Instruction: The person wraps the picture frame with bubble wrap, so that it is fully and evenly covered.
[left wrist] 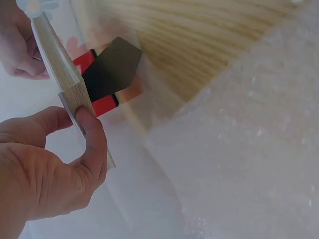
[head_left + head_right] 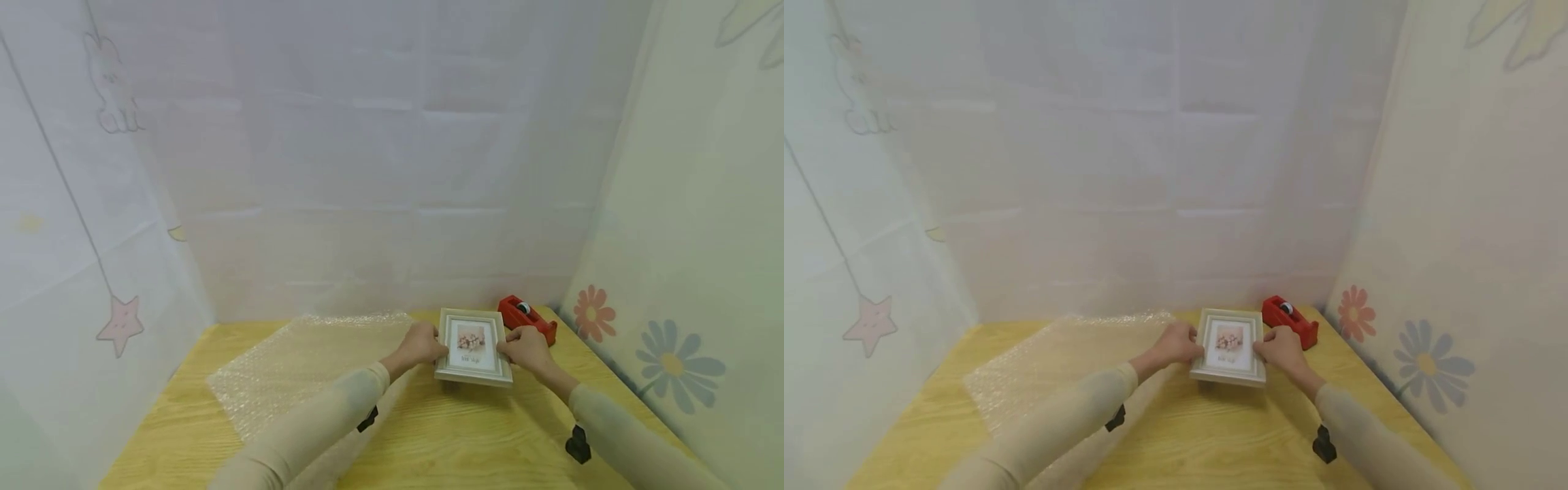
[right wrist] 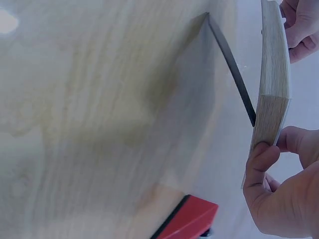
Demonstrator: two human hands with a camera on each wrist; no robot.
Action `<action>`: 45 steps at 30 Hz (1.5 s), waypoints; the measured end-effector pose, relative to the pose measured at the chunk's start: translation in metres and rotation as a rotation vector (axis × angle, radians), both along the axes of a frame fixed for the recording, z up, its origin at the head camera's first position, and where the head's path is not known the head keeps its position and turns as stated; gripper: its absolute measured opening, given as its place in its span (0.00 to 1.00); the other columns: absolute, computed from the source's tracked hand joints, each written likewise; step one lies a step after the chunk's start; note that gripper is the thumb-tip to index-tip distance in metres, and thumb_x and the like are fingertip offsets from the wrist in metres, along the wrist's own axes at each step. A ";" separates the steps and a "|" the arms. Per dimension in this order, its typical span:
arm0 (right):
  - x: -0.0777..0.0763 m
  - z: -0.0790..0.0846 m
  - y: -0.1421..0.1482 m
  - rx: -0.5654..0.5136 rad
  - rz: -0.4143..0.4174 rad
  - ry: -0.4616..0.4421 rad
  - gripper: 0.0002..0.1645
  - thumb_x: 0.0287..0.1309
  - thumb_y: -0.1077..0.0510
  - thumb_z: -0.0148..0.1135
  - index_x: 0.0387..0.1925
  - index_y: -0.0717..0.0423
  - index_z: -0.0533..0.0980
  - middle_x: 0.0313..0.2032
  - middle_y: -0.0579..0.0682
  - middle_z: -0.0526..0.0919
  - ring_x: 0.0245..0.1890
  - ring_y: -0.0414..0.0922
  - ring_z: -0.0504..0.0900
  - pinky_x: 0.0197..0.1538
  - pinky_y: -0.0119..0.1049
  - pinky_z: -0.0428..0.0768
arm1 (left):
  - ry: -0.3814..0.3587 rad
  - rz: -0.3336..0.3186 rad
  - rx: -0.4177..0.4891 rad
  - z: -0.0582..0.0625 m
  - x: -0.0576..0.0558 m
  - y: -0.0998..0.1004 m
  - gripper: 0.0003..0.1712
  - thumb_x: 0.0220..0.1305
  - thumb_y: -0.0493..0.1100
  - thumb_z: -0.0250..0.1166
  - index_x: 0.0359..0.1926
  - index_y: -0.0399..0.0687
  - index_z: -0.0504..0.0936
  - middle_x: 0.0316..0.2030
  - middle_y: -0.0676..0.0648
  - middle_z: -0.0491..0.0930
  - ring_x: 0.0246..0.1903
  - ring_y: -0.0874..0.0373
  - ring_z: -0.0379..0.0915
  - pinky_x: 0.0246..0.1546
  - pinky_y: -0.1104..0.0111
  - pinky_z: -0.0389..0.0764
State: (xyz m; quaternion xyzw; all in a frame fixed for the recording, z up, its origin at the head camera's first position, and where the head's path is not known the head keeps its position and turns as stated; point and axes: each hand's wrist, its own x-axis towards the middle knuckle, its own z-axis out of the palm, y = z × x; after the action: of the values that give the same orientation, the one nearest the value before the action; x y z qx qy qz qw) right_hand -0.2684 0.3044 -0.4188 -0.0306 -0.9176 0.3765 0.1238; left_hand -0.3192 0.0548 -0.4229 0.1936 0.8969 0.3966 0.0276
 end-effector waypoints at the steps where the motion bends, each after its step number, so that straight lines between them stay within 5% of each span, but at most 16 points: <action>1: -0.001 0.004 -0.002 0.011 0.011 0.010 0.09 0.51 0.62 0.70 0.30 0.66 0.82 0.21 0.48 0.82 0.22 0.43 0.80 0.25 0.36 0.78 | 0.000 0.003 0.003 0.004 0.001 -0.002 0.27 0.51 0.31 0.68 0.13 0.52 0.59 0.11 0.57 0.56 0.10 0.64 0.59 0.14 0.67 0.76; 4: -0.002 0.015 -0.008 0.006 0.025 0.017 0.10 0.53 0.62 0.71 0.33 0.68 0.83 0.22 0.49 0.84 0.22 0.43 0.81 0.27 0.36 0.79 | -0.017 -0.005 0.062 0.016 0.003 -0.010 0.20 0.52 0.30 0.68 0.15 0.47 0.67 0.14 0.54 0.66 0.13 0.62 0.70 0.24 0.60 0.85; 10: -0.002 0.038 -0.021 -0.033 0.071 0.022 0.07 0.54 0.62 0.67 0.27 0.64 0.80 0.18 0.48 0.79 0.20 0.42 0.77 0.26 0.36 0.77 | -0.024 -0.018 0.149 0.040 0.009 -0.029 0.03 0.53 0.30 0.68 0.27 0.33 0.81 0.24 0.45 0.80 0.22 0.56 0.80 0.24 0.65 0.85; 13: -0.002 0.048 -0.029 -0.066 0.099 0.031 0.07 0.55 0.63 0.67 0.27 0.64 0.78 0.18 0.48 0.78 0.20 0.42 0.75 0.26 0.36 0.75 | -0.006 -0.005 0.143 0.053 0.013 -0.040 0.04 0.54 0.31 0.68 0.30 0.33 0.81 0.26 0.44 0.81 0.23 0.56 0.80 0.24 0.66 0.84; 18: -0.007 0.063 -0.048 -0.118 0.125 0.022 0.14 0.57 0.62 0.66 0.42 0.69 0.80 0.27 0.53 0.84 0.25 0.44 0.80 0.29 0.37 0.79 | 0.035 0.008 0.102 0.074 0.017 -0.061 0.07 0.56 0.33 0.68 0.34 0.34 0.80 0.27 0.45 0.80 0.24 0.57 0.78 0.25 0.66 0.84; 24: -0.019 0.076 -0.079 -0.171 0.138 0.026 0.15 0.56 0.61 0.67 0.42 0.68 0.79 0.31 0.55 0.84 0.27 0.45 0.81 0.31 0.38 0.81 | 0.077 0.045 0.050 0.094 0.018 -0.092 0.08 0.57 0.34 0.68 0.35 0.32 0.80 0.27 0.45 0.81 0.24 0.56 0.78 0.24 0.67 0.82; 36: -0.040 0.072 -0.155 -0.266 0.225 0.005 0.14 0.55 0.59 0.72 0.40 0.65 0.81 0.30 0.54 0.85 0.25 0.46 0.83 0.29 0.36 0.81 | 0.083 0.171 -0.012 0.109 0.030 -0.168 0.08 0.56 0.34 0.68 0.29 0.36 0.76 0.23 0.48 0.75 0.21 0.57 0.76 0.24 0.66 0.83; 42: -0.044 0.058 -0.181 -0.333 0.268 -0.010 0.11 0.54 0.61 0.72 0.36 0.64 0.81 0.26 0.55 0.84 0.24 0.46 0.82 0.28 0.36 0.80 | 0.041 0.191 0.032 0.105 0.033 -0.194 0.13 0.55 0.33 0.68 0.26 0.39 0.68 0.24 0.49 0.67 0.24 0.57 0.75 0.25 0.66 0.84; 45: -0.044 0.051 -0.193 -0.361 0.270 -0.024 0.11 0.53 0.61 0.72 0.35 0.64 0.81 0.27 0.55 0.84 0.24 0.47 0.83 0.28 0.36 0.80 | 0.015 0.207 0.050 0.099 0.034 -0.206 0.09 0.55 0.32 0.68 0.30 0.35 0.74 0.28 0.47 0.70 0.29 0.55 0.78 0.27 0.64 0.85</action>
State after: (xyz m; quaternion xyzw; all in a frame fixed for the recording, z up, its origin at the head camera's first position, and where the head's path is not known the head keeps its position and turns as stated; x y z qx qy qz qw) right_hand -0.3126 0.1115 -0.3682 0.0665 -0.8324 0.5475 0.0537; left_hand -0.2851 -0.1513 -0.3234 0.1036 0.9021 0.4181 -0.0249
